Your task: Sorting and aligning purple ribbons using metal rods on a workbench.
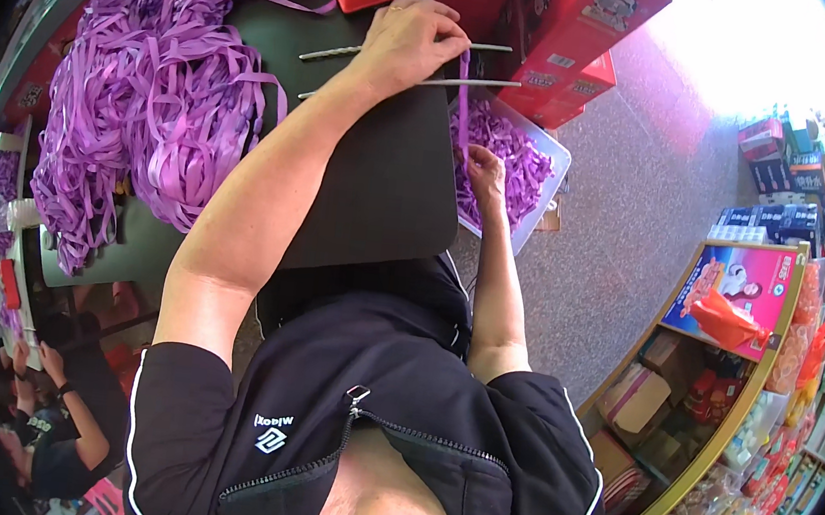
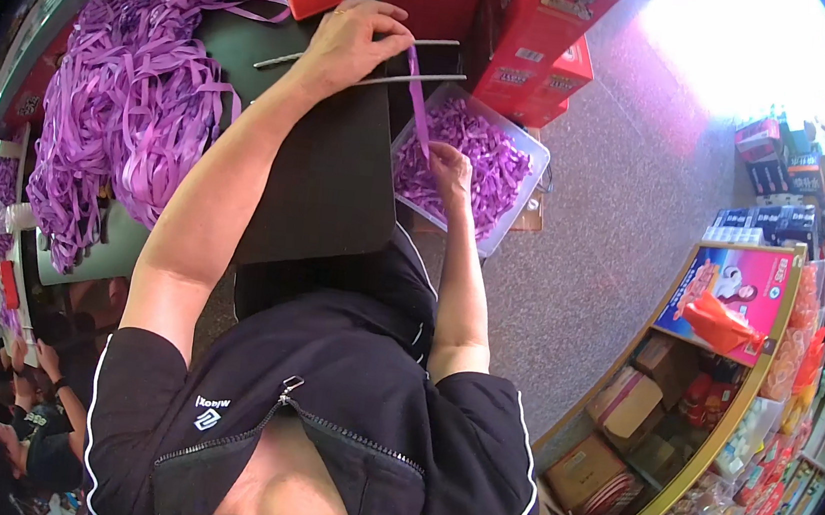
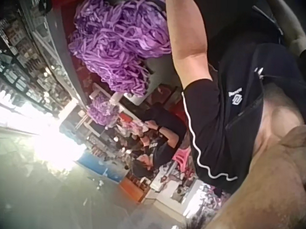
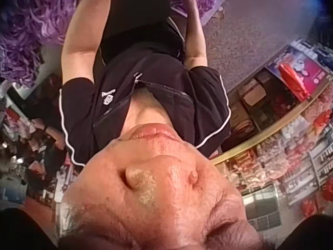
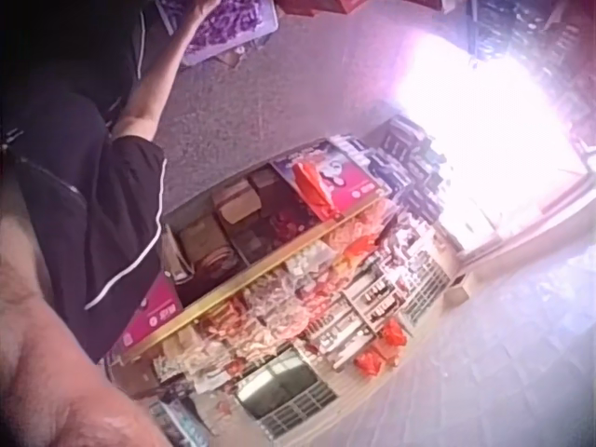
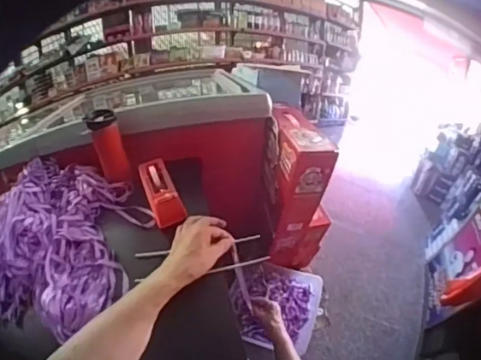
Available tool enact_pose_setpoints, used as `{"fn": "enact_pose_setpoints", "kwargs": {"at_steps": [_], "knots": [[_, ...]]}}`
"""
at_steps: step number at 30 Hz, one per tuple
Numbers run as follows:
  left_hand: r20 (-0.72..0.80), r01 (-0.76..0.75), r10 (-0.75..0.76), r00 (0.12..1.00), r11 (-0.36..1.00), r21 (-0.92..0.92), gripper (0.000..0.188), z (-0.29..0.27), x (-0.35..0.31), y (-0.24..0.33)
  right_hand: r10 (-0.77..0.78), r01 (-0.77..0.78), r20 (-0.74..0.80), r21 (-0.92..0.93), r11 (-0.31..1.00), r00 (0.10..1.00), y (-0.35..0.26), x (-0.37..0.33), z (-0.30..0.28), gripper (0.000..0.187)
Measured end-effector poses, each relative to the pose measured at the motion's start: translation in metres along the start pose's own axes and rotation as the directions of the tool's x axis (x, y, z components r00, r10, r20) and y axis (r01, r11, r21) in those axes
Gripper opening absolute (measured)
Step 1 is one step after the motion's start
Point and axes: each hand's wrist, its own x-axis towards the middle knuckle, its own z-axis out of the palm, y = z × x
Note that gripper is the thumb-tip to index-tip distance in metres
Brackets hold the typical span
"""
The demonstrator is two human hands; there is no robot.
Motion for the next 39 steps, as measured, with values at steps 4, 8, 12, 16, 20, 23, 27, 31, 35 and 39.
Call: {"fn": "enact_pose_setpoints", "kwargs": {"at_steps": [4, 8, 12, 16, 20, 23, 27, 31, 35, 39], "knots": [[0.033, -0.013, 0.013, 0.999, 1.0, -0.008, 0.025, 0.001, 0.0, -0.005, 0.026, -0.022, -0.041, 0.084, 0.996, 0.999, 0.01, -0.02, 0.005, 0.021], [0.059, -0.004, 0.004, 0.998, 1.0, -0.008, 0.024, 0.001, 0.003, -0.003, 0.092, -0.042, -0.111, 0.386, 0.921, 0.99, 0.017, -0.034, 0.002, 0.023], [0.096, -0.001, 0.002, 0.995, 1.0, -0.017, 0.025, 0.003, 0.007, 0.0, 0.262, -0.125, -0.073, 0.738, 0.663, 0.962, 0.02, -0.032, -0.004, 0.024], [0.089, 0.015, -0.013, 0.996, 1.0, -0.025, 0.025, -0.001, 0.002, -0.004, 0.293, -0.147, 0.006, 0.874, 0.462, 0.956, -0.026, -0.032, -0.01, 0.019], [0.078, 0.003, -0.003, 0.997, 1.0, 0.002, 0.026, 0.002, 0.004, -0.003, 0.16, -0.197, 0.198, 0.98, -0.024, 0.967, -0.032, -0.026, -0.02, 0.028], [0.076, 0.003, -0.003, 0.997, 1.0, -0.007, 0.025, 0.003, 0.003, -0.005, 0.16, -0.211, 0.239, 0.962, -0.176, 0.958, -0.028, -0.029, -0.024, 0.034], [0.085, 0.008, -0.006, 0.996, 1.0, -0.015, 0.025, 0.001, 0.003, -0.006, 0.247, -0.133, 0.165, 0.981, -0.142, 0.955, -0.011, -0.036, -0.027, 0.037], [0.121, 0.016, -0.01, 0.993, 0.999, -0.046, 0.025, -0.002, 0.005, 0.001, 0.239, -0.154, 0.078, 0.934, 0.321, 0.968, 0.012, -0.046, -0.025, 0.029], [0.116, 0.012, -0.007, 0.993, 0.999, -0.047, 0.025, -0.002, 0.005, 0.002, 0.093, -0.034, -0.057, 0.648, 0.761, 0.994, 0.012, -0.045, -0.01, 0.022], [0.127, 0.026, -0.017, 0.992, 0.997, -0.072, 0.025, -0.003, 0.005, 0.003, -0.007, 0.016, -0.02, 0.534, 0.846, 1.0, 0.01, -0.046, -0.003, 0.026]]}}
